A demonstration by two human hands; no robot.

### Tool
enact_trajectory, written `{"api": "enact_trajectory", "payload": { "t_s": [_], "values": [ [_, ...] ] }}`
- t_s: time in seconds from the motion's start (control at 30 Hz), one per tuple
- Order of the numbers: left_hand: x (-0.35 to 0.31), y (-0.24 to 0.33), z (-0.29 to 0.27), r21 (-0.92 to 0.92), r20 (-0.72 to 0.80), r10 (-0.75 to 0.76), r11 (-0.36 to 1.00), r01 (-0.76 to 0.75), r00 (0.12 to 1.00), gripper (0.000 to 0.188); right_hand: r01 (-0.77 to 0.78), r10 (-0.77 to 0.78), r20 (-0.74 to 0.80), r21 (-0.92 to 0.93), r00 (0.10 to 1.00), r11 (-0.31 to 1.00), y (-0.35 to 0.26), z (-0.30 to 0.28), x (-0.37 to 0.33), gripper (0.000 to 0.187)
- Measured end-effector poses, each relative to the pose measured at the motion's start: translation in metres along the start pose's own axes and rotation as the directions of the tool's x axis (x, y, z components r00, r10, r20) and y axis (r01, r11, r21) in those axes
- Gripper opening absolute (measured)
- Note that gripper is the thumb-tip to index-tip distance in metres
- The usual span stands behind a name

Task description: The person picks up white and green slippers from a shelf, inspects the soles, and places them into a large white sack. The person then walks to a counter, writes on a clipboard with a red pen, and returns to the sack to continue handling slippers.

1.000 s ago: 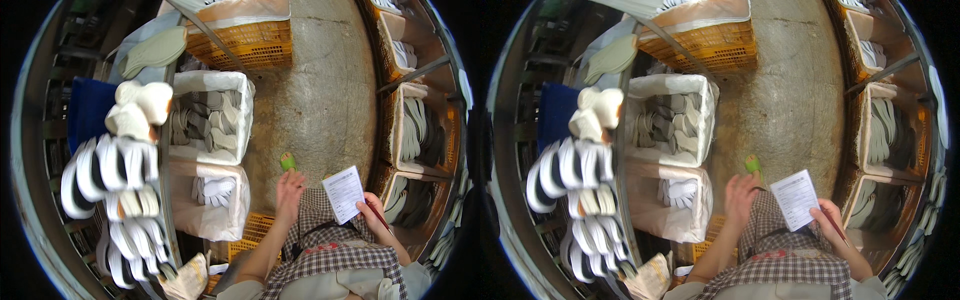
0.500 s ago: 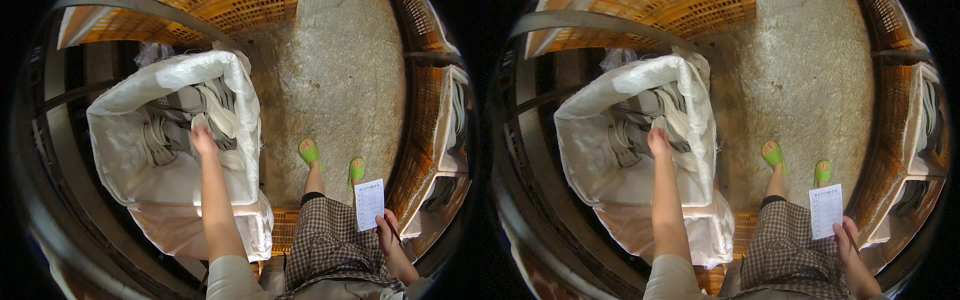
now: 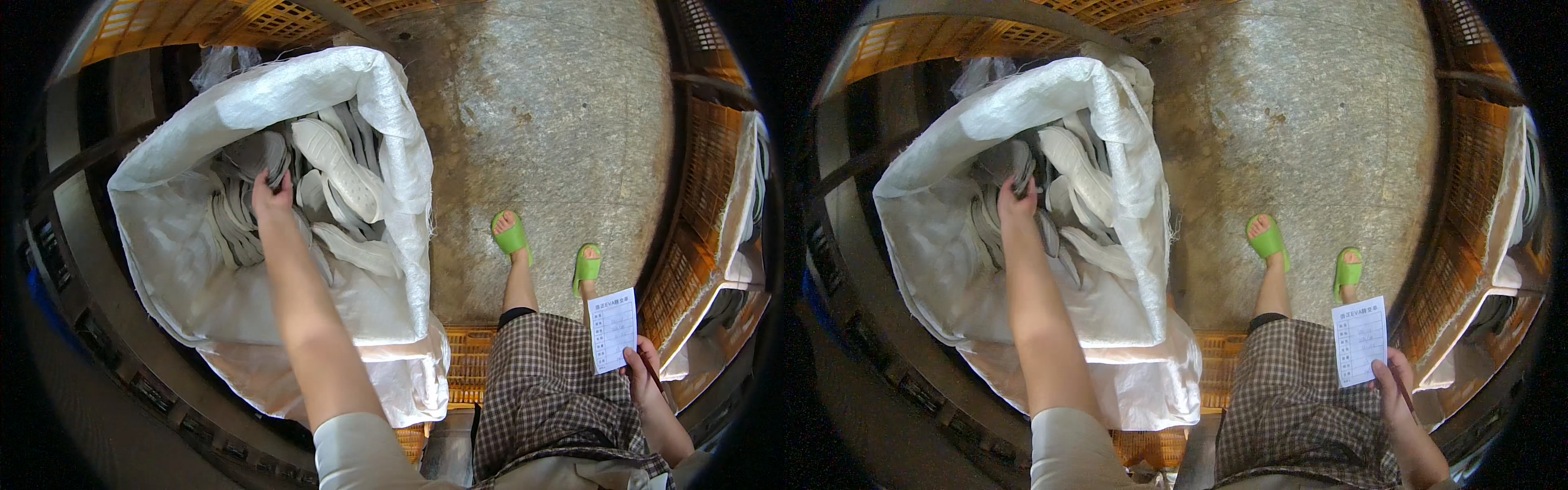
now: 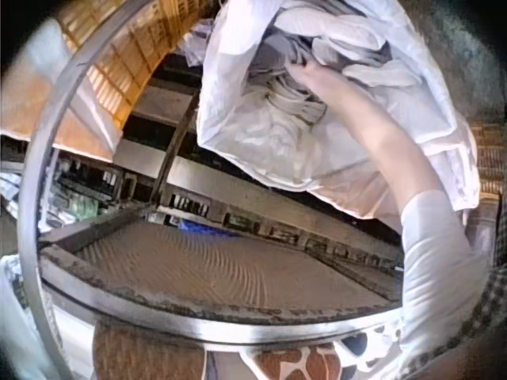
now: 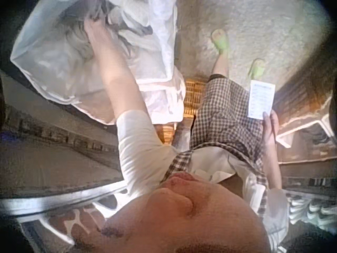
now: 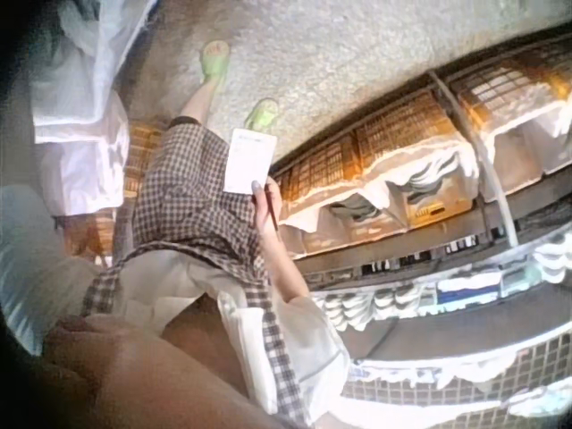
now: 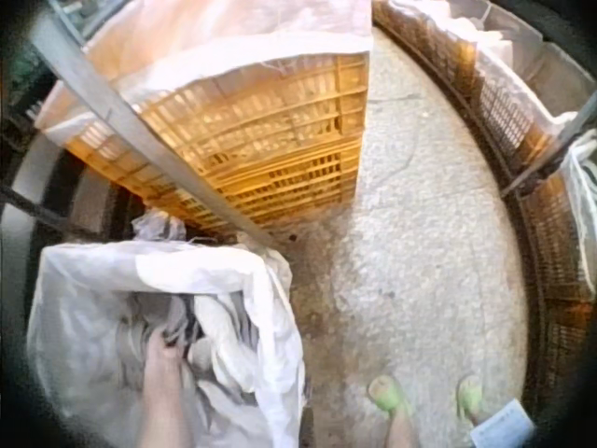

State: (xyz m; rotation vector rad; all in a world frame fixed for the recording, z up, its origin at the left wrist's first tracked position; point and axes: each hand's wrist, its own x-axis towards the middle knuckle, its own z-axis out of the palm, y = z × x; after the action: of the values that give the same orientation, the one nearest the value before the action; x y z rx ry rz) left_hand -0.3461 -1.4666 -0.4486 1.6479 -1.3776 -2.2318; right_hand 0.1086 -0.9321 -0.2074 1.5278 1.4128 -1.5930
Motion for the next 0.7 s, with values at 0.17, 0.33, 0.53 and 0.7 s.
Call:
{"api": "enact_trajectory", "payload": {
  "t_s": [0.17, 0.33, 0.53, 0.7],
  "values": [
    [-0.091, 0.070, -0.124, 0.425, 0.104, 0.305, 0.847, -0.320, 0.946, 0.038, 0.005, -0.006, 0.040, 0.009, 0.999, 1.000, -0.005, -0.003, -0.001, 0.023],
    [-0.190, 0.122, -0.230, 0.504, 0.070, 0.537, 0.708, -0.495, 0.840, 0.046, -0.014, 0.013, 0.030, 0.024, 0.999, 1.000, 0.000, -0.008, 0.006, 0.021],
    [-0.219, 0.133, -0.227, 0.519, 0.135, 0.351, 0.771, -0.368, 0.927, 0.049, 0.002, -0.003, 0.033, 0.045, 0.999, 0.999, 0.004, -0.008, 0.014, 0.017],
    [-0.180, 0.135, -0.146, 0.807, 0.188, 0.153, 0.540, -0.241, 0.970, 0.044, 0.024, -0.025, 0.030, 0.038, 0.999, 0.999, 0.002, -0.007, 0.019, 0.016]
  ]
}}
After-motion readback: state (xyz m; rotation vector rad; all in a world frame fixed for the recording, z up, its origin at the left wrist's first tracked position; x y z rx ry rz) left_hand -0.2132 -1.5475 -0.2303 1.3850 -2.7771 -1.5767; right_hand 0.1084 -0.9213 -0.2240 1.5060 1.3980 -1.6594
